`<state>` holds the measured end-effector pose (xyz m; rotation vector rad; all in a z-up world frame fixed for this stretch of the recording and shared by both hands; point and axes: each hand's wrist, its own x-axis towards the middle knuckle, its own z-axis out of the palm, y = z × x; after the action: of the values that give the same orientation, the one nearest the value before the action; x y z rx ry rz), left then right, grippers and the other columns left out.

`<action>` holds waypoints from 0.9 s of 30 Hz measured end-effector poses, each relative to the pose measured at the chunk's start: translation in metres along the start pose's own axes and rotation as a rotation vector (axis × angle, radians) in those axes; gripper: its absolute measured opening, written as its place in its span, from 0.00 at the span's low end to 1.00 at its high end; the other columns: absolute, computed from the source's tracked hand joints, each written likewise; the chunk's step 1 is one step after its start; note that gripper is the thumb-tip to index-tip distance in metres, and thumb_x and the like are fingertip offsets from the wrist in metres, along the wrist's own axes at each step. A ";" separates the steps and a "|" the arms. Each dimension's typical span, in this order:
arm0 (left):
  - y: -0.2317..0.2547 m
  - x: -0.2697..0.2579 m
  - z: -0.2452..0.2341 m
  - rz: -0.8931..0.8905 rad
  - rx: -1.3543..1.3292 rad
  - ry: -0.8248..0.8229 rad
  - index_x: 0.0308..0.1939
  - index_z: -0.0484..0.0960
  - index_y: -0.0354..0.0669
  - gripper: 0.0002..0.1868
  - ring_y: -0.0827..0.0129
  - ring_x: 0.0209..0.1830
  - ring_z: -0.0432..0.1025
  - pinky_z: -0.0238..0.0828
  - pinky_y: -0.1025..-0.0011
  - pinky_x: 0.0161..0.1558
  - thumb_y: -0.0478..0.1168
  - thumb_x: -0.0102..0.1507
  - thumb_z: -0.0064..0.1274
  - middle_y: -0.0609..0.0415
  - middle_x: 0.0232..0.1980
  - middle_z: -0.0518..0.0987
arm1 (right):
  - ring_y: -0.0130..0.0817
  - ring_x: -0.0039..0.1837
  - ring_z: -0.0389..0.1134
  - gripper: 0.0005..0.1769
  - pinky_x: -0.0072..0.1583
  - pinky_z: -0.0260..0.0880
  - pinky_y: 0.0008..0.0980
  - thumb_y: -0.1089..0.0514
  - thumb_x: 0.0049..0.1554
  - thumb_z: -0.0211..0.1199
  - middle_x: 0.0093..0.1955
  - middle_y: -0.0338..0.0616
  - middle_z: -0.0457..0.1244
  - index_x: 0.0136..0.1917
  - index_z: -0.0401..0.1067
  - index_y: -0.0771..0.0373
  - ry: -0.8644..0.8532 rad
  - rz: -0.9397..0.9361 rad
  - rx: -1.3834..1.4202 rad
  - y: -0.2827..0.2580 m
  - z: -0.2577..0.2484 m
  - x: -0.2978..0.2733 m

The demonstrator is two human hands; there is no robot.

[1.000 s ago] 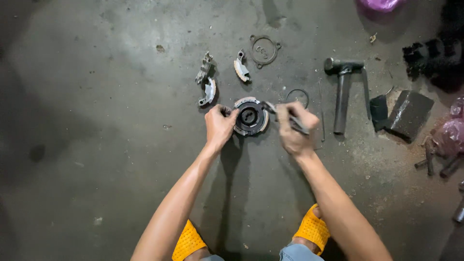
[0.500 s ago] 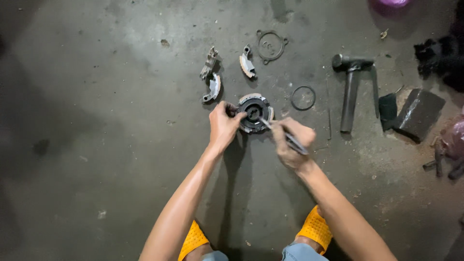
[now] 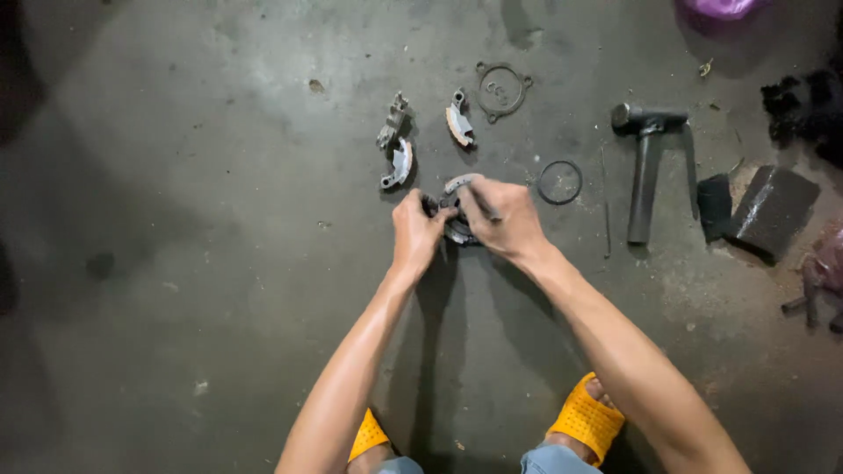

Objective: The person disassembles a mechanical part on the floor, then walks to a grinding machine to smooth a metal ring. After grinding, the person returns to the floor and reassembles the parts.

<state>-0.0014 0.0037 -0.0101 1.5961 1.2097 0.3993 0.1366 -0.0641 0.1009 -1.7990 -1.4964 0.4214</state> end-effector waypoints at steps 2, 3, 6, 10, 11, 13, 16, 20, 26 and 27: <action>-0.005 -0.004 0.000 -0.027 -0.008 0.001 0.30 0.76 0.34 0.20 0.41 0.37 0.78 0.74 0.54 0.39 0.42 0.51 0.72 0.39 0.29 0.79 | 0.38 0.34 0.70 0.11 0.37 0.69 0.30 0.64 0.65 0.60 0.29 0.45 0.65 0.39 0.74 0.62 0.104 0.054 0.079 -0.016 -0.010 0.003; -0.003 0.004 0.002 -0.020 -0.023 0.005 0.30 0.76 0.36 0.20 0.42 0.37 0.78 0.74 0.55 0.39 0.43 0.51 0.72 0.40 0.28 0.79 | 0.46 0.39 0.74 0.10 0.40 0.71 0.32 0.64 0.65 0.61 0.31 0.47 0.66 0.40 0.75 0.61 0.231 0.089 0.140 -0.022 -0.017 0.011; -0.011 0.006 0.005 -0.040 0.018 0.007 0.30 0.77 0.37 0.21 0.44 0.37 0.79 0.74 0.55 0.39 0.44 0.49 0.74 0.42 0.28 0.79 | 0.49 0.40 0.74 0.11 0.41 0.71 0.32 0.64 0.66 0.61 0.33 0.52 0.67 0.41 0.76 0.62 0.289 0.085 0.114 -0.016 -0.018 0.005; -0.002 0.011 0.002 -0.028 0.049 -0.008 0.30 0.76 0.37 0.20 0.43 0.36 0.79 0.74 0.54 0.38 0.43 0.50 0.73 0.42 0.28 0.79 | 0.46 0.37 0.73 0.11 0.37 0.65 0.37 0.67 0.62 0.60 0.27 0.54 0.63 0.36 0.72 0.68 0.174 0.177 0.126 0.043 0.002 -0.010; -0.001 0.008 0.001 -0.040 0.054 -0.009 0.30 0.76 0.36 0.20 0.41 0.37 0.79 0.74 0.54 0.38 0.43 0.50 0.73 0.40 0.29 0.80 | 0.35 0.37 0.71 0.13 0.37 0.66 0.33 0.66 0.63 0.61 0.27 0.49 0.64 0.35 0.72 0.64 0.206 0.200 0.129 0.034 -0.005 -0.009; -0.001 0.005 0.000 -0.044 0.065 -0.019 0.31 0.76 0.35 0.21 0.40 0.38 0.79 0.74 0.53 0.39 0.43 0.50 0.73 0.38 0.30 0.80 | 0.23 0.37 0.69 0.15 0.38 0.67 0.29 0.64 0.64 0.62 0.27 0.43 0.64 0.34 0.73 0.60 0.249 0.230 0.130 0.011 -0.019 -0.013; 0.001 0.004 -0.001 -0.046 0.043 -0.008 0.30 0.78 0.37 0.20 0.44 0.35 0.79 0.75 0.57 0.37 0.44 0.50 0.74 0.41 0.29 0.81 | 0.36 0.29 0.67 0.17 0.37 0.66 0.28 0.63 0.67 0.61 0.24 0.43 0.62 0.34 0.73 0.59 0.302 0.215 0.073 0.004 -0.018 -0.036; -0.002 0.002 -0.001 -0.047 0.046 -0.018 0.32 0.78 0.36 0.20 0.43 0.36 0.80 0.75 0.55 0.37 0.44 0.51 0.73 0.39 0.30 0.82 | 0.36 0.29 0.66 0.14 0.35 0.63 0.31 0.62 0.63 0.62 0.23 0.44 0.62 0.34 0.73 0.61 0.170 0.273 0.077 0.037 -0.002 -0.068; 0.002 0.004 -0.001 -0.082 0.059 -0.018 0.32 0.79 0.35 0.20 0.44 0.36 0.80 0.74 0.57 0.37 0.45 0.51 0.73 0.38 0.30 0.82 | 0.42 0.33 0.70 0.09 0.37 0.66 0.35 0.62 0.63 0.62 0.27 0.50 0.64 0.39 0.76 0.61 0.243 0.299 0.105 0.018 -0.017 -0.023; 0.002 0.007 0.000 -0.098 0.068 -0.016 0.32 0.80 0.36 0.19 0.46 0.35 0.80 0.74 0.59 0.37 0.45 0.50 0.74 0.40 0.29 0.82 | 0.43 0.35 0.71 0.09 0.39 0.68 0.37 0.60 0.63 0.62 0.29 0.52 0.67 0.41 0.77 0.61 0.194 0.303 0.142 0.017 -0.017 -0.016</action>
<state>0.0026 0.0098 -0.0108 1.5876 1.2955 0.2847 0.1558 -0.0857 0.0966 -1.8978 -1.0397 0.4735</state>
